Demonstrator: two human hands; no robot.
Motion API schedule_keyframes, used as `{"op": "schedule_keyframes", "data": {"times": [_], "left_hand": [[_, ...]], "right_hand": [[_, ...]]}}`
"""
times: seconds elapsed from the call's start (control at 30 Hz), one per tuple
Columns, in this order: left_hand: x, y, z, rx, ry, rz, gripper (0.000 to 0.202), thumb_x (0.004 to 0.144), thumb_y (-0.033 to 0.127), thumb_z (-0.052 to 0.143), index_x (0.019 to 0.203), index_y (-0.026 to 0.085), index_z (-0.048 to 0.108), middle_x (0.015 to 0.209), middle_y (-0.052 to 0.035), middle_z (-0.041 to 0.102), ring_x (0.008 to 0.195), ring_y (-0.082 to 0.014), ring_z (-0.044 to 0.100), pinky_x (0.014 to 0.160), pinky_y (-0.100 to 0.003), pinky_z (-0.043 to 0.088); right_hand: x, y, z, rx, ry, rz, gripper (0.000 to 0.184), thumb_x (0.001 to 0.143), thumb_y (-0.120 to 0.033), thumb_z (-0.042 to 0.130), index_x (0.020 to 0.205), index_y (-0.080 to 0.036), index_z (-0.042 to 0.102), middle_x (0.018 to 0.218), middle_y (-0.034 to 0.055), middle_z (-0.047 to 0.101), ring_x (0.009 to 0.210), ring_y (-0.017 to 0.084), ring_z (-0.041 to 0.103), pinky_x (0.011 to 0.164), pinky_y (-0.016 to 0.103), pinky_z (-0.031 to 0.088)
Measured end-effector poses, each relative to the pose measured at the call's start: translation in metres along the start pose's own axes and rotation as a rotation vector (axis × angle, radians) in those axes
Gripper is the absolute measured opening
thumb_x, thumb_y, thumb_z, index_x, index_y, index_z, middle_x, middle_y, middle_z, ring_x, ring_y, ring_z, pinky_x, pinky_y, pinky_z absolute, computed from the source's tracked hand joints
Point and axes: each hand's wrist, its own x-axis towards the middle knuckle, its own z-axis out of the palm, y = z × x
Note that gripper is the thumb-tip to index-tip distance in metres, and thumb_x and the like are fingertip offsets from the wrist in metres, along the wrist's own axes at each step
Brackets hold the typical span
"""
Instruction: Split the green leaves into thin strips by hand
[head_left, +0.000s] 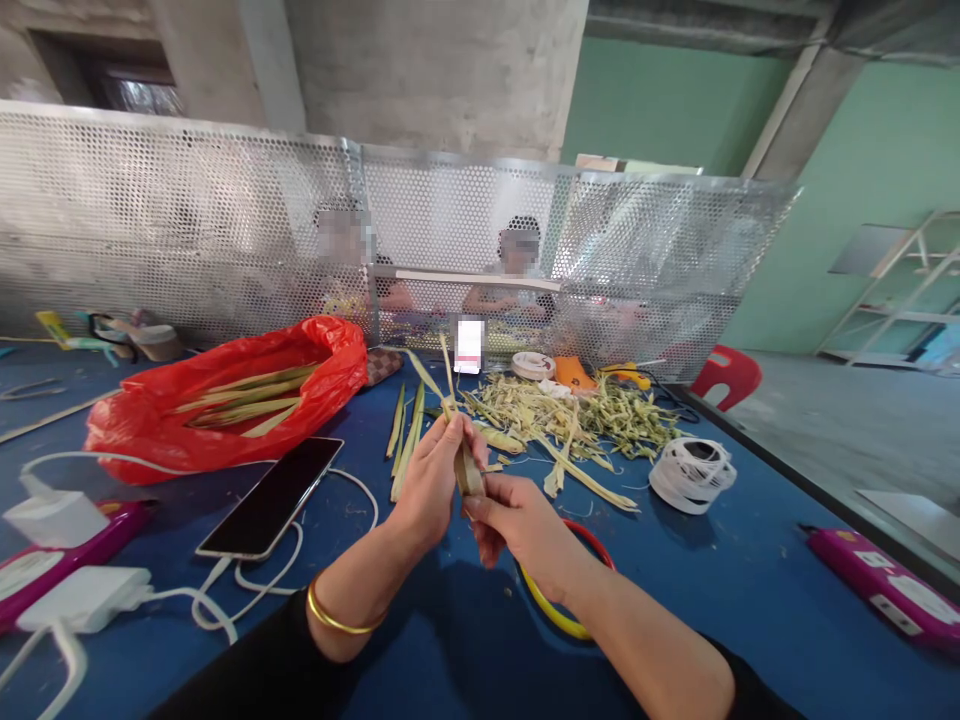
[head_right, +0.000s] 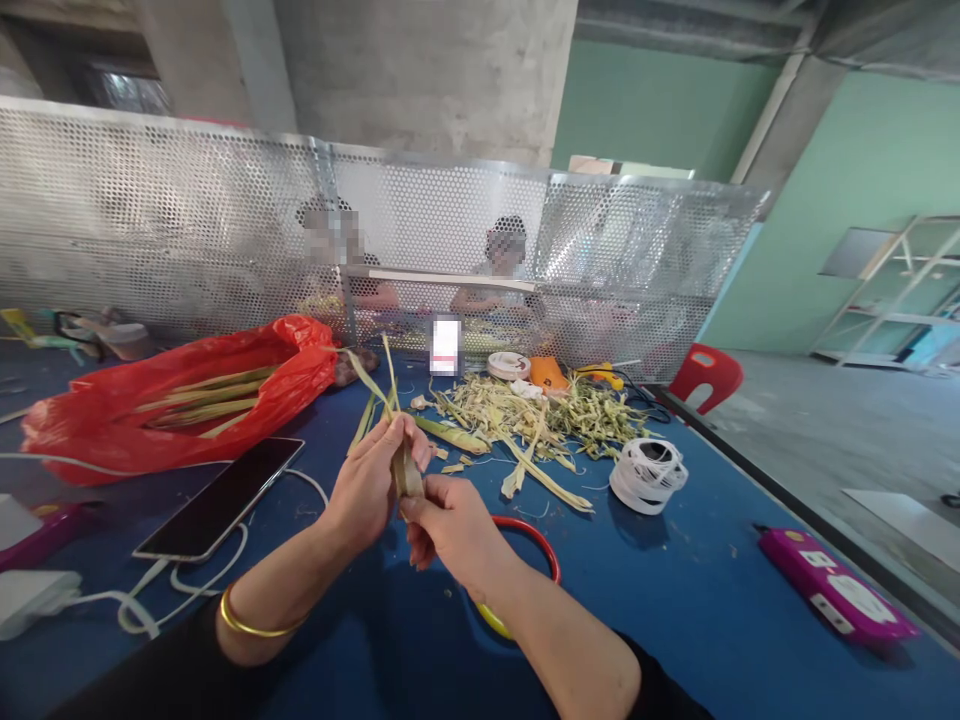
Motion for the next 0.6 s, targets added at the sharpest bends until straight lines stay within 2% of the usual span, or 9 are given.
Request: {"op": "schedule_keyframes", "data": {"times": [0.13,0.27,0.47,0.6], "left_hand": [[0.002,0.002,0.000,-0.153,0.053,-0.172,0.021,0.082,0.039,0.054,0.078,0.019,0.054,0.065,0.0016,0.056,0.061,-0.0112,0.054,0.063,-0.024,0.044],[0.002,0.002,-0.003,-0.022,0.055,-0.341,0.030,0.076,0.043,0.061,0.087,0.015,0.064,0.075,-0.0035,0.064,0.066,-0.0131,0.059,0.060,-0.023,0.044],[0.001,0.002,-0.006,0.254,0.026,-0.339,0.026,0.070,0.039,0.068,0.072,0.014,0.068,0.052,0.0008,0.059,0.046,-0.0087,0.050,0.048,-0.021,0.037],[0.002,0.003,-0.006,0.291,0.075,-0.311,0.025,0.071,0.039,0.066,0.075,0.014,0.069,0.054,-0.0001,0.060,0.048,-0.0094,0.051,0.050,-0.022,0.039]], "right_hand": [[0.003,0.001,-0.002,-0.063,0.035,-0.027,0.026,0.072,-0.037,0.062,0.061,-0.017,0.050,0.047,-0.0057,0.051,0.035,0.008,0.047,0.036,0.021,0.039],[0.003,-0.002,-0.006,-0.102,0.098,-0.054,0.025,0.075,-0.034,0.059,0.059,-0.017,0.049,0.045,-0.0057,0.049,0.034,0.008,0.046,0.037,0.021,0.038],[0.004,-0.006,-0.013,-0.231,0.133,-0.102,0.025,0.079,-0.033,0.057,0.062,-0.017,0.049,0.046,-0.0053,0.050,0.037,0.008,0.048,0.040,0.021,0.039],[0.003,-0.008,-0.015,-0.267,0.124,-0.104,0.023,0.078,-0.031,0.057,0.062,-0.018,0.046,0.049,-0.0054,0.050,0.041,0.009,0.050,0.043,0.022,0.041]]}}
